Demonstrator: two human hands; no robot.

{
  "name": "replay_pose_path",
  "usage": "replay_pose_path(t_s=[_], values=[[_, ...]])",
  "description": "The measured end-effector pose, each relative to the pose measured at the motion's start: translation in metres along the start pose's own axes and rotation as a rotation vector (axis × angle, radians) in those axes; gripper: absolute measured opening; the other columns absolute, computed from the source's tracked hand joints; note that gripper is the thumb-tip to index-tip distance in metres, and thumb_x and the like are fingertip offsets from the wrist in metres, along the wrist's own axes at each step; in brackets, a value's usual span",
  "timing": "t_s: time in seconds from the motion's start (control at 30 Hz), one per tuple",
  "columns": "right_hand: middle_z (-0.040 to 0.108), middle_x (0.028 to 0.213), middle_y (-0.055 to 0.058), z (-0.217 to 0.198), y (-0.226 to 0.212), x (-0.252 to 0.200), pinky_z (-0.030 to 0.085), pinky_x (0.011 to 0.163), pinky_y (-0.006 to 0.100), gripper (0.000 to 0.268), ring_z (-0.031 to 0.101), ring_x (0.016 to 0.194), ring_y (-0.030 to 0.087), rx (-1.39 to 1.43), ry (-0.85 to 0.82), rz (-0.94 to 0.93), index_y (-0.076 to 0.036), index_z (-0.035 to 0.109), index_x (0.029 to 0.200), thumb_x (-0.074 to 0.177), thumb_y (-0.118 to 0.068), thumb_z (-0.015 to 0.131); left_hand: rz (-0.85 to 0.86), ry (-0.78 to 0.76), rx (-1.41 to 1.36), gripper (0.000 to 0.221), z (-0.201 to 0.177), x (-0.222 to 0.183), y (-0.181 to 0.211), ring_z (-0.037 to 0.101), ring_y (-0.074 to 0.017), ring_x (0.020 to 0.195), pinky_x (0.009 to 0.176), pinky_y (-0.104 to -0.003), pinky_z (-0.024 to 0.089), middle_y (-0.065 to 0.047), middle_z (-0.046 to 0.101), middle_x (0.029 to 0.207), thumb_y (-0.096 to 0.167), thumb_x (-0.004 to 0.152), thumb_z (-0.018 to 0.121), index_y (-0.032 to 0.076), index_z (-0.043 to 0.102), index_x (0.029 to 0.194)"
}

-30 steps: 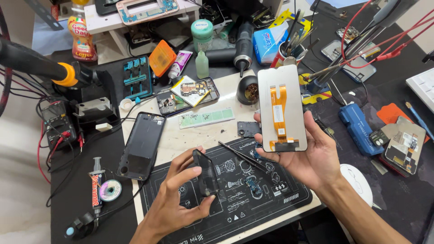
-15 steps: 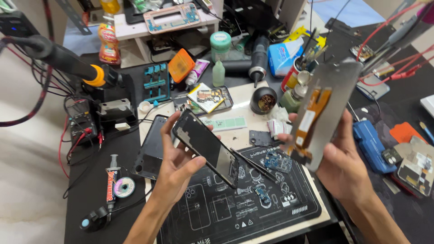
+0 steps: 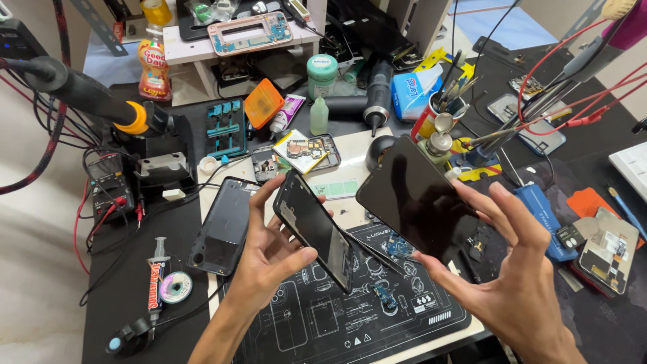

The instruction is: The person applies adhesive from a tube to the edges of a smartphone frame, aligns the screen assembly onto the frame, and then uses a screwdriver to secure internal components.

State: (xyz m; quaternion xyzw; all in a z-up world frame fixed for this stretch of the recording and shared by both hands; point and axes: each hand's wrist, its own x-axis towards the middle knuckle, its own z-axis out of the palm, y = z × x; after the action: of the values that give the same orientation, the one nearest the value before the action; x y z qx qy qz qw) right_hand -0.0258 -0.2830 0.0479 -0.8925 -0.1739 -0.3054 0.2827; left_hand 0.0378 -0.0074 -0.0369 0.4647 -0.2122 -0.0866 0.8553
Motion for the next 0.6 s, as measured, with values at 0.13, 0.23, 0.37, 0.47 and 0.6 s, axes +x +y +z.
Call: replay_pose_path(t_s=[0.13, 0.23, 0.37, 0.47, 0.6], values=[[0.061, 0.138, 0.026, 0.0005, -0.0012, 0.0015, 0.055, 0.1, 0.044, 0.109, 0.065, 0.127, 0.034, 0.001, -0.019, 0.045, -0.004, 0.02, 0.147, 0.066, -0.015, 0.092, -0.01, 0.003, -0.026, 0.1, -0.0009, 0.0001, 0.0003, 0.057, -0.0362, 0.135, 0.111, -0.052, 0.051, -0.026, 0.05, 0.149, -0.004, 0.081, 0.073, 0.022, 0.016, 0.158], [0.061, 0.138, 0.026, 0.0006, 0.0007, 0.0008, 0.055, 0.103, 0.045, 0.109, 0.065, 0.128, 0.034, -0.003, -0.037, 0.029, -0.005, 0.019, 0.147, 0.066, -0.015, 0.091, 0.005, -0.001, -0.017, 0.1, -0.002, 0.0005, 0.0006, 0.056, -0.0358, 0.137, 0.113, -0.052, 0.051, -0.025, 0.05, 0.149, -0.004, 0.081, 0.073, 0.022, 0.016, 0.158], [0.06, 0.138, 0.026, 0.0011, 0.0006, 0.0002, 0.054, 0.101, 0.044, 0.107, 0.065, 0.127, 0.034, 0.028, -0.027, 0.014, -0.006, 0.019, 0.145, 0.066, -0.015, 0.091, 0.012, 0.002, -0.025, 0.1, -0.0031, 0.0003, 0.0021, 0.056, -0.0359, 0.137, 0.114, -0.052, 0.05, -0.024, 0.05, 0.148, -0.005, 0.08, 0.074, 0.022, 0.017, 0.158], [0.059, 0.137, 0.027, 0.0016, -0.0009, 0.0012, 0.053, 0.101, 0.044, 0.104, 0.064, 0.126, 0.035, 0.043, -0.014, -0.018, -0.005, 0.02, 0.144, 0.067, -0.016, 0.09, 0.014, 0.014, -0.04, 0.1, -0.003, 0.0002, 0.0038, 0.056, -0.0358, 0.137, 0.114, -0.052, 0.049, -0.023, 0.05, 0.148, -0.005, 0.081, 0.074, 0.022, 0.017, 0.158], [0.059, 0.137, 0.028, 0.0049, -0.0026, 0.0001, 0.053, 0.101, 0.044, 0.103, 0.064, 0.125, 0.035, 0.05, -0.014, -0.023, -0.005, 0.02, 0.143, 0.067, -0.015, 0.089, 0.019, 0.014, -0.052, 0.099, -0.0046, -0.0004, 0.0066, 0.056, -0.0364, 0.138, 0.114, -0.051, 0.048, -0.023, 0.051, 0.149, -0.004, 0.081, 0.074, 0.022, 0.018, 0.158]])
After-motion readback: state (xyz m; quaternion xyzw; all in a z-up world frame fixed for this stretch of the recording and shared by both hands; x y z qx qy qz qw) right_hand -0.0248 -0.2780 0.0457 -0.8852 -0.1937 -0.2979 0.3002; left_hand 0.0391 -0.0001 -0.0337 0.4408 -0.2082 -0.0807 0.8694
